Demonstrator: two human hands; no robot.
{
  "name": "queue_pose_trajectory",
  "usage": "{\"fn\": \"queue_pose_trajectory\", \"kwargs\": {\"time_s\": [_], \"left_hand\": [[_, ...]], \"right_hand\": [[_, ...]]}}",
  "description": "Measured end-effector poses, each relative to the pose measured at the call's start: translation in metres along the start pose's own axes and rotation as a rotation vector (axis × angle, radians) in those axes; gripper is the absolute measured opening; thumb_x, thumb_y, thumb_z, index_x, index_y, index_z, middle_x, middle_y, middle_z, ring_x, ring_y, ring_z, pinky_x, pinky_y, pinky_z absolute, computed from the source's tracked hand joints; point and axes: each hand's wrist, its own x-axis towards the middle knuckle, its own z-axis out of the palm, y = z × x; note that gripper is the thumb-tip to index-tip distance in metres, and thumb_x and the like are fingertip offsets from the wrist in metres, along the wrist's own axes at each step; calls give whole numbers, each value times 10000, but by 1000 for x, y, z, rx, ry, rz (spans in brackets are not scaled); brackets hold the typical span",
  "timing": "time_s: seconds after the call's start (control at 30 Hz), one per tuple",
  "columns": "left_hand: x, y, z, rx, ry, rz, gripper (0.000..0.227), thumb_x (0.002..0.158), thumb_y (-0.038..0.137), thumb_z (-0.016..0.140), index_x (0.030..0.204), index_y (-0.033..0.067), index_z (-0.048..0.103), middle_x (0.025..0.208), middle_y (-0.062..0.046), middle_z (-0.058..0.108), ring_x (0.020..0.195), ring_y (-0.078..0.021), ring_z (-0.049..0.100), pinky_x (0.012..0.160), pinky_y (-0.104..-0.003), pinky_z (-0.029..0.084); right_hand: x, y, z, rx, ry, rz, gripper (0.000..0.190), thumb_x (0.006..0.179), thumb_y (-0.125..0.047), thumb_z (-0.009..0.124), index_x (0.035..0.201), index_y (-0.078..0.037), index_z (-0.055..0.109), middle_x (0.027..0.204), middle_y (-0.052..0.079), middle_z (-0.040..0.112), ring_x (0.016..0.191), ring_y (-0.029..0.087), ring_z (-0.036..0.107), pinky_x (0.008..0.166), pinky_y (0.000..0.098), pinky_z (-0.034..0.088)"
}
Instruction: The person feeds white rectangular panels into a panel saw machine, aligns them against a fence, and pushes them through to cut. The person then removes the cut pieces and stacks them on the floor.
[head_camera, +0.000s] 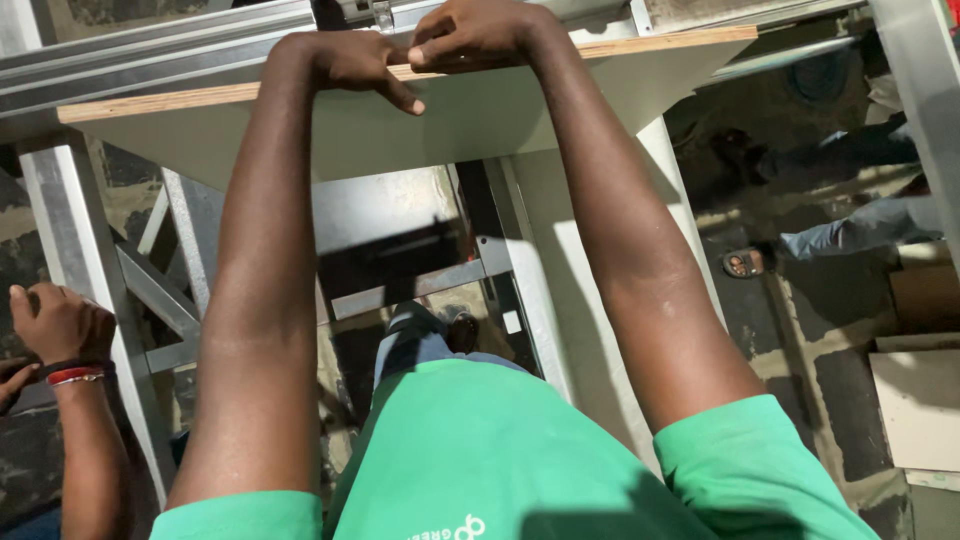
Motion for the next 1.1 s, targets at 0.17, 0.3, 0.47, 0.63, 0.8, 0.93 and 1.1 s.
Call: {"fn": "queue_pose_trajectory", "kwargs": {"time_s": [0.17, 0.3, 0.47, 0.63, 0.8, 0.93, 1.1], "left_hand": [[-1, -3, -1, -35, 19, 1, 988, 695, 513, 831, 1534, 123, 487, 1428, -221, 609, 1288, -395, 618, 1091, -497, 504], [2, 0, -4, 28, 43, -4, 990, 690, 546, 844, 1520, 116, 518, 1436, -220, 605, 1299, -405, 600, 1093, -520, 491], [5, -2, 1, 8, 48, -6, 1013, 652, 533, 858, 1521, 137, 522, 1429, -213, 612, 1299, -397, 601, 1101, -525, 481], [6, -6, -2, -37, 27, -27, 1005, 642, 513, 817, 1527, 144, 516, 1412, -225, 653, 1276, -403, 661, 1101, -511, 533], [6, -4, -3, -11, 56, 65, 984, 654, 526, 857, 1493, 126, 533, 1447, -206, 595, 1335, -386, 568, 1129, -501, 450], [5, -6, 1, -31, 73, 22, 992, 627, 513, 874, 1485, 139, 543, 1438, -198, 602, 1317, -374, 574, 1110, -499, 450], [11, -7, -8, 14, 64, 27, 957, 652, 524, 836, 1468, 104, 566, 1388, -213, 658, 1251, -374, 656, 1080, -477, 522]], "right_hand": [[3, -3, 0, 82, -12, 81, 642, 890, -660, 672, 1181, -90, 730, 949, 44, 706, 827, 124, 635, 672, 303, 500], [-1, -4, -8, -7, 26, -19, 645, 920, -651, 680, 1153, -54, 752, 919, 93, 693, 811, 170, 618, 688, 336, 479], [-6, -5, 2, 10, 95, -87, 647, 891, -653, 718, 1112, -45, 744, 926, 71, 743, 834, 172, 685, 710, 331, 537], [-3, -8, 0, -76, 146, -72, 640, 882, -644, 727, 1070, -33, 759, 881, 89, 728, 794, 182, 665, 678, 346, 514], [-5, -8, -6, 1, 104, -74, 647, 872, -630, 734, 1060, -11, 739, 863, 128, 719, 783, 190, 653, 673, 352, 499], [-9, -5, 2, 30, 145, -124, 663, 862, -629, 751, 1084, -6, 717, 924, 110, 750, 842, 176, 691, 722, 331, 544], [-2, -6, -5, -47, 165, -99, 668, 857, -634, 743, 1095, -10, 740, 964, 121, 755, 872, 202, 700, 754, 352, 549]]}}
